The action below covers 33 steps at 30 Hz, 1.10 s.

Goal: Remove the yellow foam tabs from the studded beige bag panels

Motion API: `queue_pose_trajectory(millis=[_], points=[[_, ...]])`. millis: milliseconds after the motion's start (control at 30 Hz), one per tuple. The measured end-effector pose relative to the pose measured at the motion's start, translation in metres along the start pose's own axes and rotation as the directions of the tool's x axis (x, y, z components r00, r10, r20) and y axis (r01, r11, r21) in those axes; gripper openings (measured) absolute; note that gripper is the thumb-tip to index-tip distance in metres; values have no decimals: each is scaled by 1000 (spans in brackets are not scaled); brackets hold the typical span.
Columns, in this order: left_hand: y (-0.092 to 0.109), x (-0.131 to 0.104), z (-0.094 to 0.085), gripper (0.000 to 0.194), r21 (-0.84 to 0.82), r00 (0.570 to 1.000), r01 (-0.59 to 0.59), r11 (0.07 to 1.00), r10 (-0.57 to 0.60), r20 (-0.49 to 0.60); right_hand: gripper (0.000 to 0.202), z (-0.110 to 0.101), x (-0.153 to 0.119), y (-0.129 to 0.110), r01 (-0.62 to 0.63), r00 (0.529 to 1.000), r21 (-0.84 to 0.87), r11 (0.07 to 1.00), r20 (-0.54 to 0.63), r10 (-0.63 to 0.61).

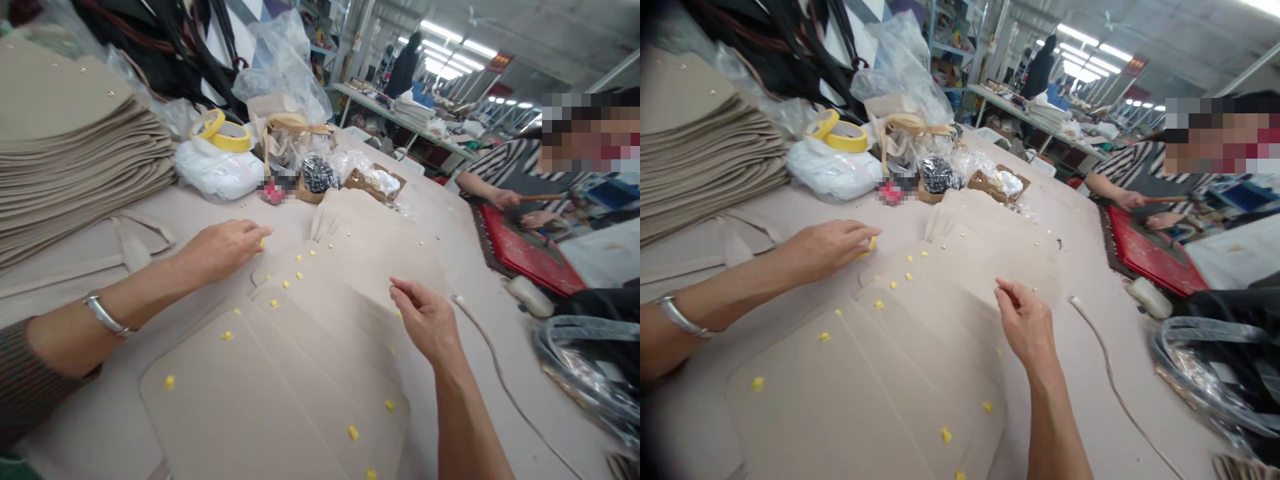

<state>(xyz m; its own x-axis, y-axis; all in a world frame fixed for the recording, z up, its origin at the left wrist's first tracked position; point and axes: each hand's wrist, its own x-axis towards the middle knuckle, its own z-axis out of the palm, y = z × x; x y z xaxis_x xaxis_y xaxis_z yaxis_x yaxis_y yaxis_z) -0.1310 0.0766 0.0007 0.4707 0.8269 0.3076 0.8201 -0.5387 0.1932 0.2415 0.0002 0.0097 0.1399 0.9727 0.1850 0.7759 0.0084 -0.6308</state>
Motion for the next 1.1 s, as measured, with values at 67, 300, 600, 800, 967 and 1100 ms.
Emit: queue_pose_trajectory(millis=[67, 300, 600, 800, 967, 1100], points=[[1, -14, -7, 37, 17, 1000, -16, 1000, 16, 6, 33, 9, 4, -1, 61, 998, -125, 990, 43, -56], [51, -120, -33, 62, -101, 999, -37, 994, 39, 24, 38, 40, 20, 1, 244, 964, -432, 869, 210, -166], [101, -215, 27, 67, -119, 980, -71, 990, 47, -195, 34, 48, 23, -25, 152, 961, -519, 841, 276, -4], [100, -216, 24, 67, -122, 984, -33, 992, 11, -179, 40, 48, 13, -38, 81, 948, -395, 915, 314, 51], [104, -219, 10, 76, -94, 997, 24, 995, -31, -67, 48, 41, 1, -52, 153, 818, -327, 932, 571, 66], [104, -219, 4, 82, -45, 999, 1, 999, -3, -48, 38, 27, -27, -83, 17, 677, -91, 996, 734, 56]])
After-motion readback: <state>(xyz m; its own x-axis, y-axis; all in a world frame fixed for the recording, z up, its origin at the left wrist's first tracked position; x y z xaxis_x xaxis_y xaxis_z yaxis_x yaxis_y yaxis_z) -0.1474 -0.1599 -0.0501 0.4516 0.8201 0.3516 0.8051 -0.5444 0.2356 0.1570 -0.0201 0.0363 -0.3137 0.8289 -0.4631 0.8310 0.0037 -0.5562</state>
